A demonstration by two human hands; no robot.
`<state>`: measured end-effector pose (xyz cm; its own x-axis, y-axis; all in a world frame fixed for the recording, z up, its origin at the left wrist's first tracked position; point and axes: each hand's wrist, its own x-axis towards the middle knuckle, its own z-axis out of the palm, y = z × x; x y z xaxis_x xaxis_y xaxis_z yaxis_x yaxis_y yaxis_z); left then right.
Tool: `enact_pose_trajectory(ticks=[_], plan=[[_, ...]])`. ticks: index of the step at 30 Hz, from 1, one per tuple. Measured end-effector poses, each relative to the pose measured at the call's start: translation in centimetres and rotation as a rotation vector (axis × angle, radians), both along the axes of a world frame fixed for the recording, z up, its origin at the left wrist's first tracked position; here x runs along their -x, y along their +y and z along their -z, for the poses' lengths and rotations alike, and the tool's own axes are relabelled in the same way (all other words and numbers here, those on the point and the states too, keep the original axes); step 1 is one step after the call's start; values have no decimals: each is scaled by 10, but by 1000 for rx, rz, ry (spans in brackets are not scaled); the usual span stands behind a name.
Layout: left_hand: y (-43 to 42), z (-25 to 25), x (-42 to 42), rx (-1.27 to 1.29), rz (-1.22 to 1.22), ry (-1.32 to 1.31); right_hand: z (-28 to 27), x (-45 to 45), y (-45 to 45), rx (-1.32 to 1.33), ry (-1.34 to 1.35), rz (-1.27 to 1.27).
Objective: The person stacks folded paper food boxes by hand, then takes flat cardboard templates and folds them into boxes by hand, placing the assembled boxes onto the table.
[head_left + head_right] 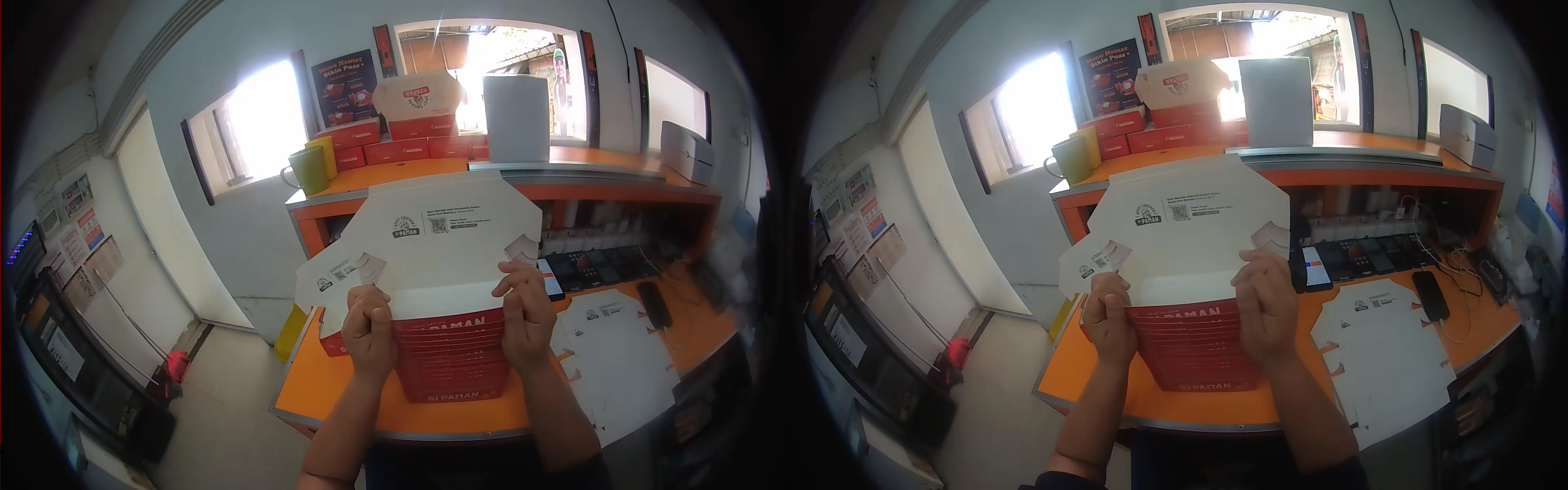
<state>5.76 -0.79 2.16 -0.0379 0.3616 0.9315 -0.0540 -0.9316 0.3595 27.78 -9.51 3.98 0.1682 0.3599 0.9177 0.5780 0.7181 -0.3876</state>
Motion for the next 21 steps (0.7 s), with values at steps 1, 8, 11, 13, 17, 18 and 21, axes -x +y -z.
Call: enact_pose_trajectory(ticks=[1,8,11,13,17,18,21], plan=[[0,-1,0,-6,23,11,1,-1,1,-8,-3,-8],[1,-7,1,4,101,70,11,0,-1,-17,-17,-31],[7,-2,6,-5,124,108,16,-4,-1,11,-40,-57],[6,0,6,-11,138,85,16,-3,-4,18,-48,-23],[1,14,19,54,27,40,38,-2,-7,8,-74,20],[3,23,28,85,-30,50,51,-7,-6,13,-52,11],[13,53,49,207,-185,82,91,-25,-6,55,84,13]])
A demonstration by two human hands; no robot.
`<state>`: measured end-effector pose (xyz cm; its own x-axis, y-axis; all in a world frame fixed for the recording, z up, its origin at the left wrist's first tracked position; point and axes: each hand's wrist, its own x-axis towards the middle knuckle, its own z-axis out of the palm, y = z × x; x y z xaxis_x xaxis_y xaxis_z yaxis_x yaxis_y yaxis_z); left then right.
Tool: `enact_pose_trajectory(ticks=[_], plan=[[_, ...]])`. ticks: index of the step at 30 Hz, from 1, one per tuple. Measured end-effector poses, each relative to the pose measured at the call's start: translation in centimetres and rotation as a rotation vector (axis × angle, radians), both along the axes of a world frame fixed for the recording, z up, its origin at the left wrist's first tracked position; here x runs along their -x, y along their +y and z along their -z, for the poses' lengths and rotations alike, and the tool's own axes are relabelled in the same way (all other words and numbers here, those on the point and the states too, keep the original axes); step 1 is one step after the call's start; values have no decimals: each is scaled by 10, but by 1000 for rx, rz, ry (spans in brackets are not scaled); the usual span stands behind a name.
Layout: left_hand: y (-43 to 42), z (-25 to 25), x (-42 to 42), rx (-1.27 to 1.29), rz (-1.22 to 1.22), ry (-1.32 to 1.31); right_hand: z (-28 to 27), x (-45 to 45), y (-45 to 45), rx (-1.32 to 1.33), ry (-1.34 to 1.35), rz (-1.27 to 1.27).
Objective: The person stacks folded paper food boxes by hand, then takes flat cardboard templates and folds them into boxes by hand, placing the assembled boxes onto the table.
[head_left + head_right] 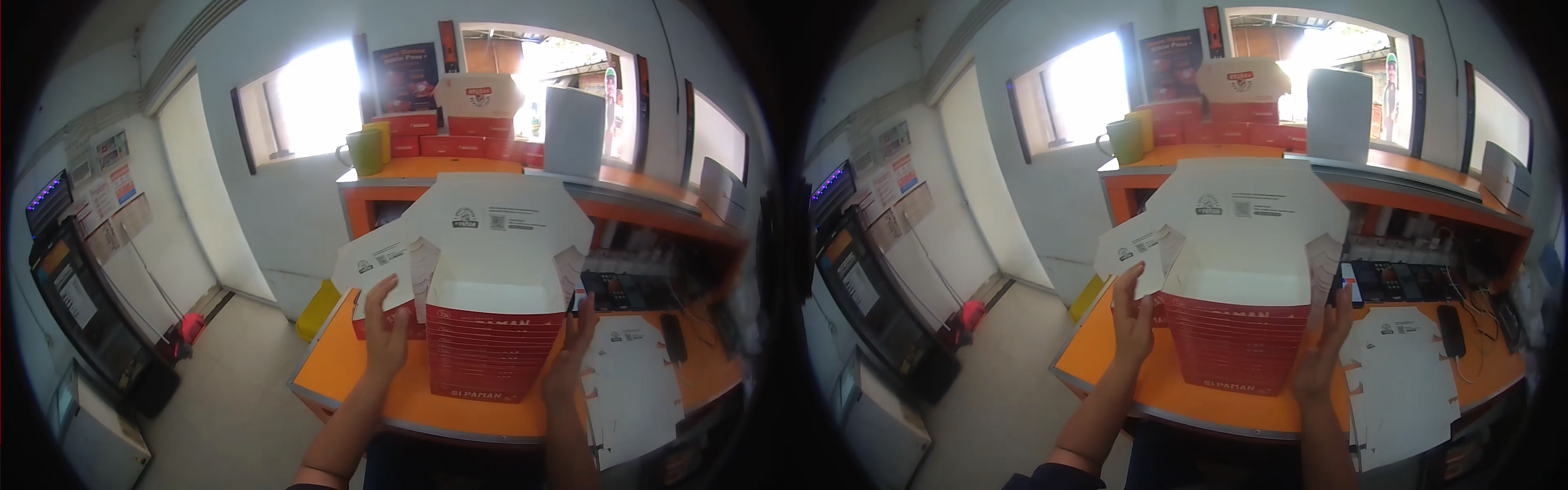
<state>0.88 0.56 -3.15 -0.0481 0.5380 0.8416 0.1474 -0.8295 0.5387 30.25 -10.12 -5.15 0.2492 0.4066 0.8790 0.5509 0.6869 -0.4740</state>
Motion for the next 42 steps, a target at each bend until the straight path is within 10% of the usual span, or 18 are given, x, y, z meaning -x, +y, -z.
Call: enact_pose_trajectory(ticks=[4,7,10,20,28,42], plan=[[19,20,59,90,-585,625,29,-7,-8,153,30,115],[43,36,88,208,-481,747,31,-3,-9,184,24,121],[58,38,86,418,-131,244,30,2,-7,191,44,100],[49,-11,85,265,-43,-408,38,-6,-10,168,74,130],[-46,-84,109,-229,-321,-93,-29,1,-31,-7,-39,237],[-82,-151,2,-223,112,244,-134,54,-53,106,-52,-181]])
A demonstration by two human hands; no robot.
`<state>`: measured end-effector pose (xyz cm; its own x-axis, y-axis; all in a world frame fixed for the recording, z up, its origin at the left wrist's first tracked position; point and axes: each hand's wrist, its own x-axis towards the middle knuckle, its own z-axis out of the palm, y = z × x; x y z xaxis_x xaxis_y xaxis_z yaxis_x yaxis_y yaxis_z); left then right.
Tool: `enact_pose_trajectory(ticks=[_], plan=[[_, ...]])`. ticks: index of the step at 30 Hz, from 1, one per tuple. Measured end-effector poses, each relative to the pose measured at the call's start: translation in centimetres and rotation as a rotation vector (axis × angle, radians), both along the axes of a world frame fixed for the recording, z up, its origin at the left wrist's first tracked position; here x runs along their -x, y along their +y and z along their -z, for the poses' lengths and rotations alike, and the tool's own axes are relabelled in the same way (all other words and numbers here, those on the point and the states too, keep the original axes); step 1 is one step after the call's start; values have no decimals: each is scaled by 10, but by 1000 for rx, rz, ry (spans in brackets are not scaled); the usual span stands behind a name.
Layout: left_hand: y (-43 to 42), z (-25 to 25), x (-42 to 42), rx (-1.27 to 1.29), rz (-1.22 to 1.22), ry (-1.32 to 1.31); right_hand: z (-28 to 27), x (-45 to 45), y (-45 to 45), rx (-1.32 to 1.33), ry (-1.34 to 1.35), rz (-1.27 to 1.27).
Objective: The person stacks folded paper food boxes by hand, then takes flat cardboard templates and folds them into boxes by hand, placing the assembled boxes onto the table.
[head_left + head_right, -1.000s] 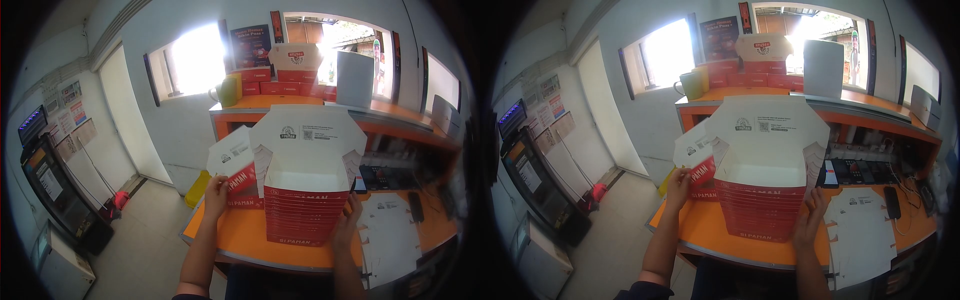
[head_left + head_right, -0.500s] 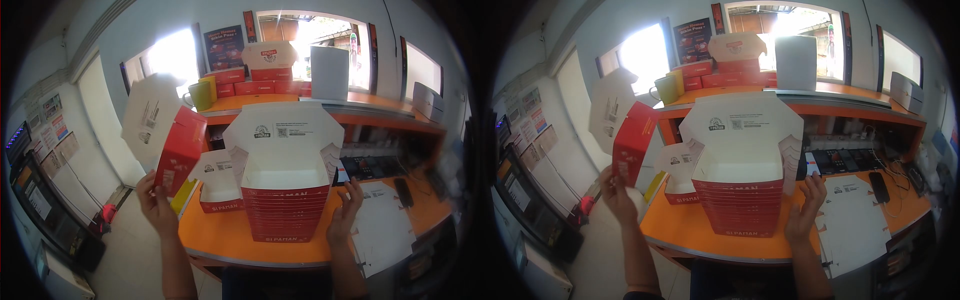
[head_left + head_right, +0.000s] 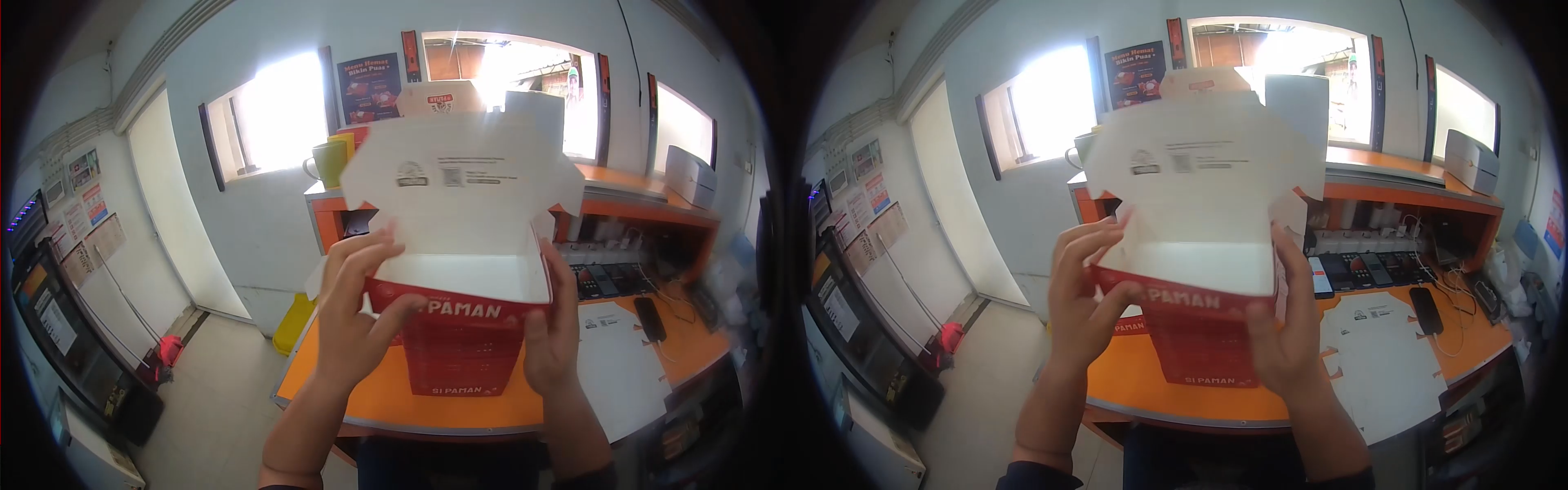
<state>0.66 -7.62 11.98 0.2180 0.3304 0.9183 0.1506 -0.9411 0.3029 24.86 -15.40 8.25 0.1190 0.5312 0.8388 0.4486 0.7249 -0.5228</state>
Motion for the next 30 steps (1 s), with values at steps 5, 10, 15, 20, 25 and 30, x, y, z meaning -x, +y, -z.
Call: enact_pose_trajectory(ticks=[5,10,15,20,25,30], plan=[[40,23,-7,386,461,-73,6,-18,9,97,92,-9],[51,42,-3,459,490,-160,15,-23,24,109,97,10],[58,61,1,656,361,-171,18,-22,29,103,90,85],[66,63,-3,411,171,-67,19,-34,33,2,-67,305],[73,59,-6,116,4,-3,26,-48,45,-109,-147,333],[81,57,-7,69,41,26,15,-53,49,-127,-162,291]])
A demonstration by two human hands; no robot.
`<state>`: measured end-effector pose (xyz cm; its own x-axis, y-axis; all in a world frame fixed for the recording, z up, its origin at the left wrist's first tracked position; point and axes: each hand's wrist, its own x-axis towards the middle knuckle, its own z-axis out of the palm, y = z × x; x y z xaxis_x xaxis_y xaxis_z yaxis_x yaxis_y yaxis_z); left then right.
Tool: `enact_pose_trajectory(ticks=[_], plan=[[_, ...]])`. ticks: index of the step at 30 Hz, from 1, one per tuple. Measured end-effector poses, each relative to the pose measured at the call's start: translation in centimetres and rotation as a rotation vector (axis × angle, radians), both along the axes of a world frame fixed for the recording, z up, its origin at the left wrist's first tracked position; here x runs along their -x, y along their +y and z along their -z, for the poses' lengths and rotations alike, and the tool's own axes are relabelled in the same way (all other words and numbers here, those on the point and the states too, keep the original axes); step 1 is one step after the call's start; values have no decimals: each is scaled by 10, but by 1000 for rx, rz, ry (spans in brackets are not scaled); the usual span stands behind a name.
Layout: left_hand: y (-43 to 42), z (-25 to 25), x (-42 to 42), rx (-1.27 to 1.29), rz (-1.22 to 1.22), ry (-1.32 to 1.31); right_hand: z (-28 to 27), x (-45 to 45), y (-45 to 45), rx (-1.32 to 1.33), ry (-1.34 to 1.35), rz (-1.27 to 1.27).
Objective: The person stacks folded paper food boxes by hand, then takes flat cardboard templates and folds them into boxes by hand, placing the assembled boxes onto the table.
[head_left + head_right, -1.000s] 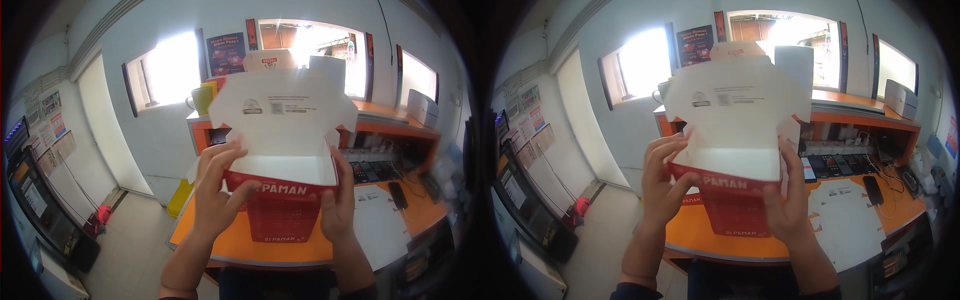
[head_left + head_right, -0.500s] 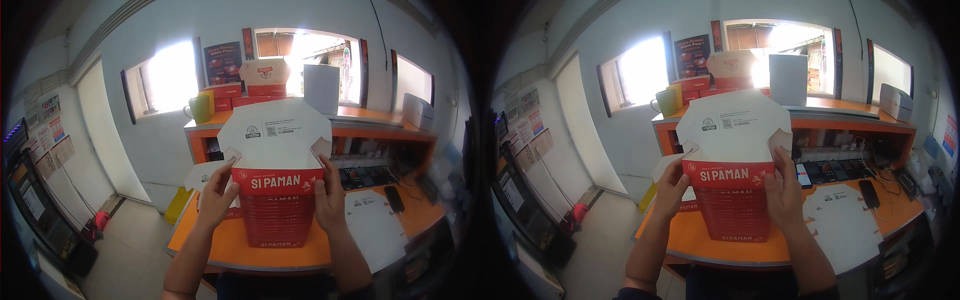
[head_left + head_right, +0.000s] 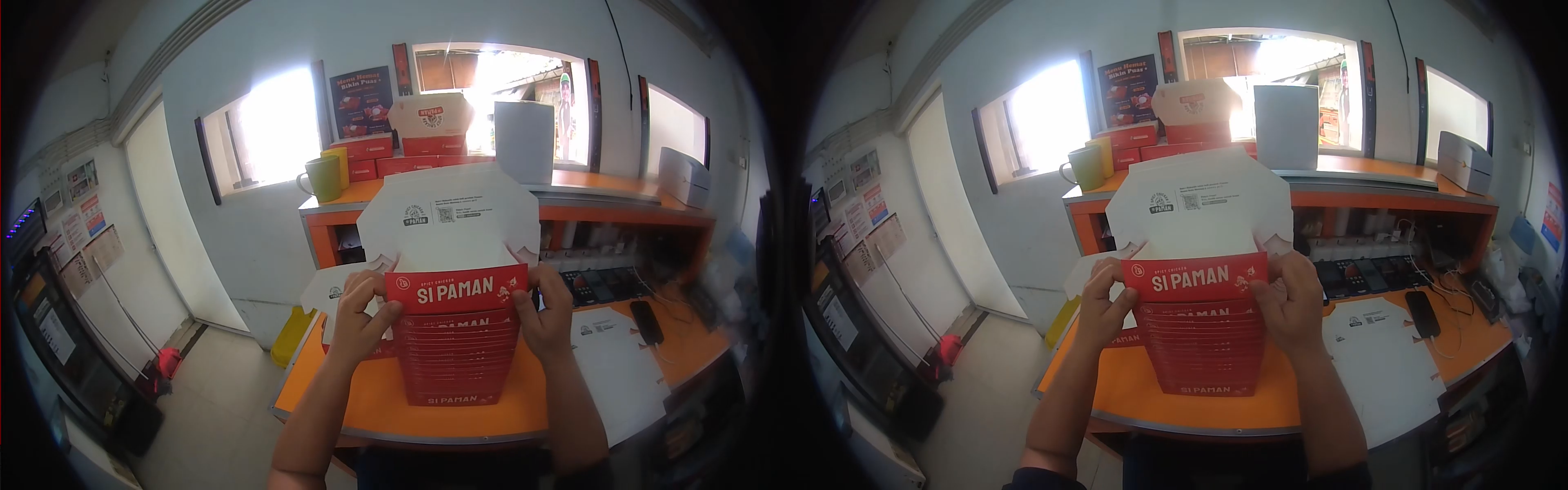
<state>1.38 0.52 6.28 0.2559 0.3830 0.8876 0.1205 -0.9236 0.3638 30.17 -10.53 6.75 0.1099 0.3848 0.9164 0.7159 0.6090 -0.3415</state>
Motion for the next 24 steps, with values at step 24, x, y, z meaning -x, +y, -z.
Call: enact_pose_trajectory(ticks=[24], plan=[[-4,3,-4,121,241,-124,-7,-2,0,-102,175,-259]])
